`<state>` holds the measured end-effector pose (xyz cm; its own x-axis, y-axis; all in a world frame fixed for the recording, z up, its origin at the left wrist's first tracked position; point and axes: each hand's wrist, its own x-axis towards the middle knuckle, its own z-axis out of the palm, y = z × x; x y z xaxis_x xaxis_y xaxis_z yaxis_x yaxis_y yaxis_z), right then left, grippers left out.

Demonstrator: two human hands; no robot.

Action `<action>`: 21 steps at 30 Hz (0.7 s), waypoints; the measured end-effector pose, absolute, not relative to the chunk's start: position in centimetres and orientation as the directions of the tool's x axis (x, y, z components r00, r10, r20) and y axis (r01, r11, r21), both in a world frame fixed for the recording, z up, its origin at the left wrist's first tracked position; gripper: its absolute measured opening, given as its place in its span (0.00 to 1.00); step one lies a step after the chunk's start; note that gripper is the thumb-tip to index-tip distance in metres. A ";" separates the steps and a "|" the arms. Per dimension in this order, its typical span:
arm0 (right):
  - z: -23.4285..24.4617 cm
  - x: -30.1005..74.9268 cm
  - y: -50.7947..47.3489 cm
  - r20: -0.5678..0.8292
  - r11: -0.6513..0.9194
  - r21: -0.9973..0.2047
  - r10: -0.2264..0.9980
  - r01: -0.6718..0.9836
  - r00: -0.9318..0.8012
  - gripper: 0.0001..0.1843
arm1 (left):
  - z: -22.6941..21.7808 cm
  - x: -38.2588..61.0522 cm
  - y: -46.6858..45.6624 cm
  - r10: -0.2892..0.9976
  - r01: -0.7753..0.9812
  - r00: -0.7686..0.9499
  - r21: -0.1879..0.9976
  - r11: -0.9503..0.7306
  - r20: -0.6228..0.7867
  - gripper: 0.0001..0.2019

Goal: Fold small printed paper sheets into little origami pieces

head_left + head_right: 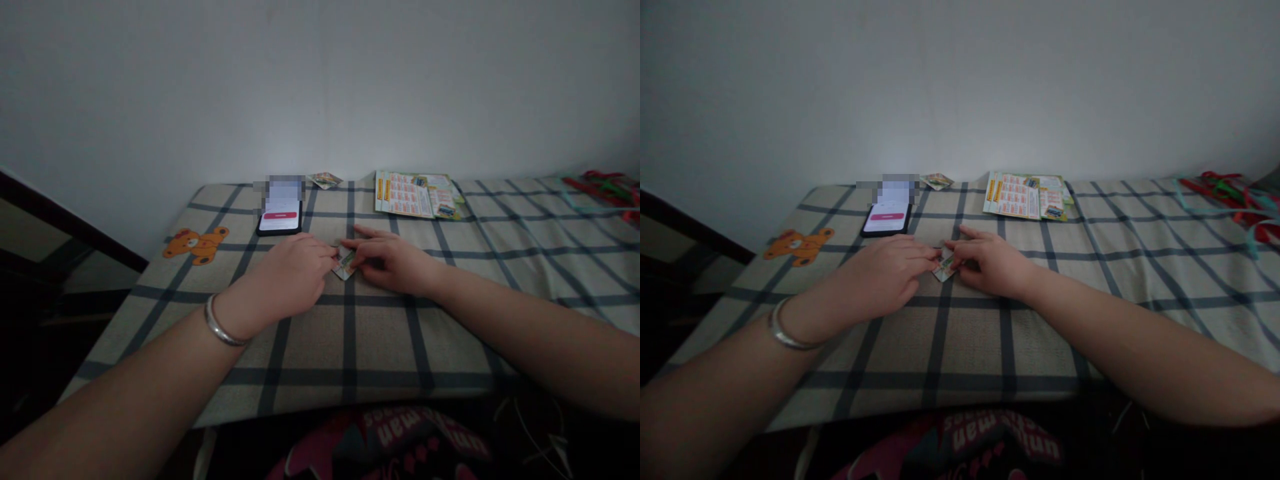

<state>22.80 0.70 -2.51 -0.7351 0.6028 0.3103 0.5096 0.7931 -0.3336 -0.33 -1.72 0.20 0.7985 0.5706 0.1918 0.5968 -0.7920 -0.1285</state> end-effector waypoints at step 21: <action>-1.4 22.5 0.0 0.360 0.860 -0.022 0.482 0.509 -0.799 0.12 | 0.5 -0.5 -2.1 0.584 0.608 0.792 -0.146 -0.780 0.178 0.15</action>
<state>22.50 -0.03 -1.42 -0.7990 0.4818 0.3599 0.5091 0.8604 -0.0216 -0.53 -2.10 0.50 0.7917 0.5842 0.1784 0.6085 -0.7801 -0.1458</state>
